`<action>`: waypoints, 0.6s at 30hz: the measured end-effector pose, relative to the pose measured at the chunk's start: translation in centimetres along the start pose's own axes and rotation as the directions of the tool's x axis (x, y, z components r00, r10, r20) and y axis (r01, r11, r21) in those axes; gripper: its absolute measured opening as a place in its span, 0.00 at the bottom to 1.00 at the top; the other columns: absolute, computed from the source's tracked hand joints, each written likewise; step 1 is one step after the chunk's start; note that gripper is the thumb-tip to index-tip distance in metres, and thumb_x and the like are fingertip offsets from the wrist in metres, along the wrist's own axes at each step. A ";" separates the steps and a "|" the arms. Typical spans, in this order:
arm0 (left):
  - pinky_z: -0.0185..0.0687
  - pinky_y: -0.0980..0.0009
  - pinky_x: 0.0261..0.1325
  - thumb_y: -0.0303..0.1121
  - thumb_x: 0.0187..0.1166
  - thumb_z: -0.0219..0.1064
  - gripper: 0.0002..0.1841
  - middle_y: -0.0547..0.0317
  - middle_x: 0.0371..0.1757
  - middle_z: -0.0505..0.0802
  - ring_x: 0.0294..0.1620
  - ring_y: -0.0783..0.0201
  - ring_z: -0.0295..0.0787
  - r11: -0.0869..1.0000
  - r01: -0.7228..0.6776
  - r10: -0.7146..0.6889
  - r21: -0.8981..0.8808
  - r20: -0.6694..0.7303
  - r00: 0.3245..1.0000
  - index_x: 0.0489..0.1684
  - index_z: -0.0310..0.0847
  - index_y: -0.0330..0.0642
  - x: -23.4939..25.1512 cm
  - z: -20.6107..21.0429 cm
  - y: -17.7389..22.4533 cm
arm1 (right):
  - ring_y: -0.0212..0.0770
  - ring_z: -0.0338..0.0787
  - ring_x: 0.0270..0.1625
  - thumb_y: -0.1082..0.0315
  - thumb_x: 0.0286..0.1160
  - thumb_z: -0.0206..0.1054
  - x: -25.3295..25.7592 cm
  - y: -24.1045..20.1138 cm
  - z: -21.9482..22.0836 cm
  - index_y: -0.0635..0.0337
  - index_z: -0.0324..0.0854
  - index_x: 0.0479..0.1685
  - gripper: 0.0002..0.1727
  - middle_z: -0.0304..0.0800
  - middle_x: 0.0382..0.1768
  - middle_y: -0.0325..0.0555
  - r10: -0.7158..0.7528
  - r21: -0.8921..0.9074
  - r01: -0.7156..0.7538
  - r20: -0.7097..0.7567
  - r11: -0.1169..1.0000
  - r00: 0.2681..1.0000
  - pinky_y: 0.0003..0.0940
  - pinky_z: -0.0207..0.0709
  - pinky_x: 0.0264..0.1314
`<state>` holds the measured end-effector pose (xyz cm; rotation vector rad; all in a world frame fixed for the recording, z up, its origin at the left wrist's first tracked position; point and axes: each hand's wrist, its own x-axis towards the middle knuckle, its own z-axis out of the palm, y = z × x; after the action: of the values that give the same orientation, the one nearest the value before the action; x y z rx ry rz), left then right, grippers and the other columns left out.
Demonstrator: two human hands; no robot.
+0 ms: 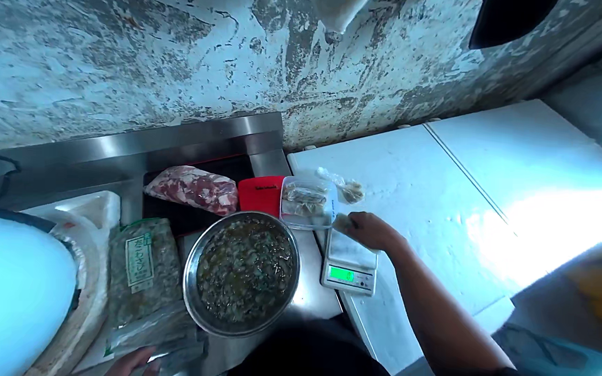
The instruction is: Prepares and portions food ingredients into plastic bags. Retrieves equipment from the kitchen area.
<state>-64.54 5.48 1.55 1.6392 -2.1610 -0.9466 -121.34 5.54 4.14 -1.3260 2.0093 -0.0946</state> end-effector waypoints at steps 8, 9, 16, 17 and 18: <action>0.84 0.55 0.66 0.39 0.84 0.65 0.20 0.35 0.56 0.92 0.58 0.50 0.91 0.996 -0.083 0.081 0.032 0.043 0.996 0.59 0.85 0.27 3.4 -1.2 2.1 | 0.52 0.90 0.48 0.57 0.83 0.65 -1.3 2.8 1.5 0.56 0.86 0.47 0.12 0.90 0.40 0.50 0.013 -0.061 -0.011 0.032 0.998 0.999 0.59 0.81 0.55; 0.84 0.56 0.66 0.39 0.84 0.65 0.20 0.34 0.55 0.92 0.57 0.51 0.91 0.996 -0.080 0.079 0.031 0.042 0.996 0.59 0.85 0.27 3.5 -1.2 2.1 | 0.52 0.90 0.50 0.58 0.82 0.66 -1.3 2.8 1.4 0.54 0.86 0.48 0.11 0.91 0.42 0.50 0.006 -0.094 0.001 0.074 0.996 0.997 0.60 0.81 0.56; 0.84 0.57 0.68 0.38 0.85 0.65 0.20 0.33 0.57 0.91 0.59 0.51 0.90 0.997 -0.073 0.071 0.008 0.105 0.992 0.61 0.83 0.26 3.2 -0.1 3.1 | 0.53 0.92 0.56 0.58 0.84 0.64 1.6 -0.2 2.1 0.50 0.85 0.64 0.15 0.93 0.52 0.50 -0.185 -0.045 0.187 0.041 0.981 0.982 0.64 0.81 0.60; 0.84 0.57 0.68 0.39 0.85 0.66 0.21 0.33 0.58 0.91 0.59 0.51 0.90 0.997 -0.073 0.072 0.007 0.102 0.992 0.61 0.84 0.26 3.0 -0.2 3.2 | 0.53 0.91 0.57 0.58 0.85 0.63 1.7 -0.4 1.7 0.51 0.84 0.66 0.16 0.92 0.53 0.50 -0.183 -0.039 0.184 0.033 0.982 0.983 0.64 0.81 0.61; 0.84 0.57 0.67 0.38 0.85 0.66 0.20 0.34 0.57 0.91 0.59 0.51 0.91 0.997 -0.074 0.073 0.005 0.094 0.993 0.60 0.84 0.26 2.9 -0.3 3.2 | 0.53 0.91 0.58 0.59 0.85 0.63 1.7 -0.3 1.4 0.50 0.83 0.66 0.16 0.92 0.54 0.50 -0.176 -0.039 0.177 0.028 0.983 0.984 0.63 0.81 0.62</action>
<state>-67.76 3.19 3.35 1.5369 -2.2726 -1.0124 -120.61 4.42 2.34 -1.5229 1.8790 -0.1186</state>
